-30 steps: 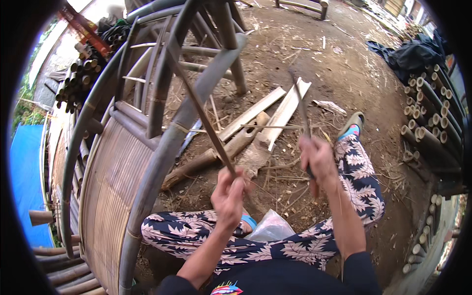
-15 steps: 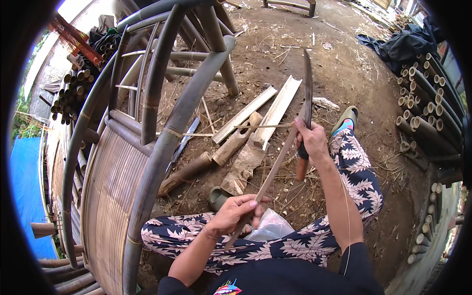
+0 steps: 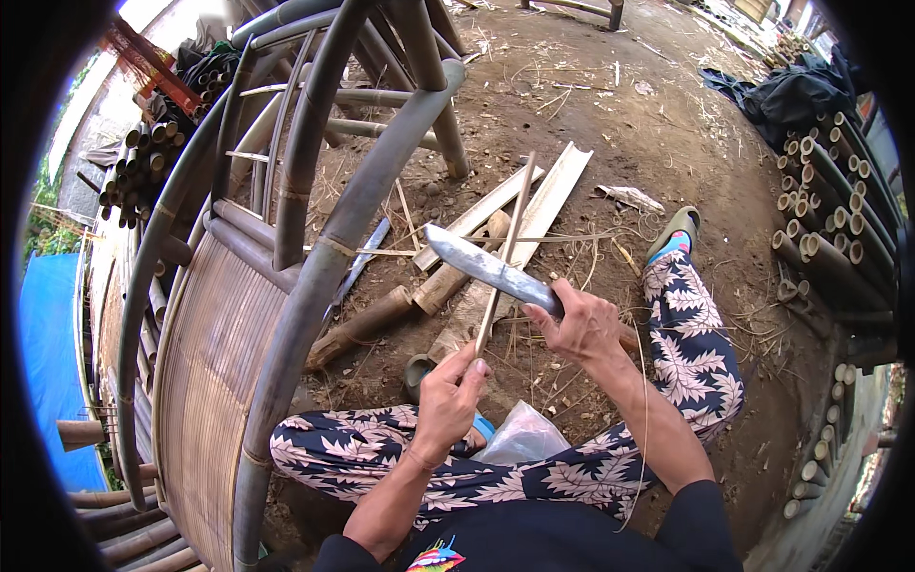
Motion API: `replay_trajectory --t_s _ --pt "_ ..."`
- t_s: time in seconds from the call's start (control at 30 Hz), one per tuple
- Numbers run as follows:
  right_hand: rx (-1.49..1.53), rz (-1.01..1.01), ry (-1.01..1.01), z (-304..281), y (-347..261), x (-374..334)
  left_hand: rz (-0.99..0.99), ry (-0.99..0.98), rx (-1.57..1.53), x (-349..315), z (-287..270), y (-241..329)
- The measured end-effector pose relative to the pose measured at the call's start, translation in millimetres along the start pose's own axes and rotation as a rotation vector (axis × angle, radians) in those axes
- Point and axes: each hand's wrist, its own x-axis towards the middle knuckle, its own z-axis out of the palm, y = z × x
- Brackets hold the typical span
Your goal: The person drills a hole in a bamboo bench joint using a manual hand drill and then shaves wood strips with a machete while sitting on the ground.
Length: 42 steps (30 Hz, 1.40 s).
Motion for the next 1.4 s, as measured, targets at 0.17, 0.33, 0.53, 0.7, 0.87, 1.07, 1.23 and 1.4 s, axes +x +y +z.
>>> replay_trajectory --t_s 0.17,0.33,0.53,0.7,0.87,1.07,1.23,1.4 --pt "0.032 0.550 -0.124 -39.5 66.0 51.1 0.090 -0.152 0.227 -55.4 -22.4 -11.3" --pt "0.039 0.268 0.036 -48.3 52.1 35.0 -0.197 -0.127 -0.209 -41.7 -18.8 -3.6" --pt "0.158 -0.002 0.009 -9.1 -26.2 -27.5 -0.130 -0.148 -0.313 13.2 6.6 28.1" --pt "0.039 0.204 -0.025 -39.6 17.1 27.9 -0.028 -0.159 -0.233 -17.7 15.3 18.9" --pt "0.333 0.677 0.102 -80.1 103.6 77.7 -0.044 -0.308 -0.227 -55.3 10.9 3.1" --pt "1.592 0.608 -0.134 -72.9 30.4 40.2 -0.044 -0.353 -0.328 -10.1 15.5 -10.2" --pt "1.626 0.609 -0.108 -63.0 -9.9 24.2 0.253 -0.490 0.136 41.9 13.6 -42.6" --pt "1.334 0.525 -0.258 -58.4 -32.6 4.8 0.750 -0.148 0.189 69.0 27.0 80.9"
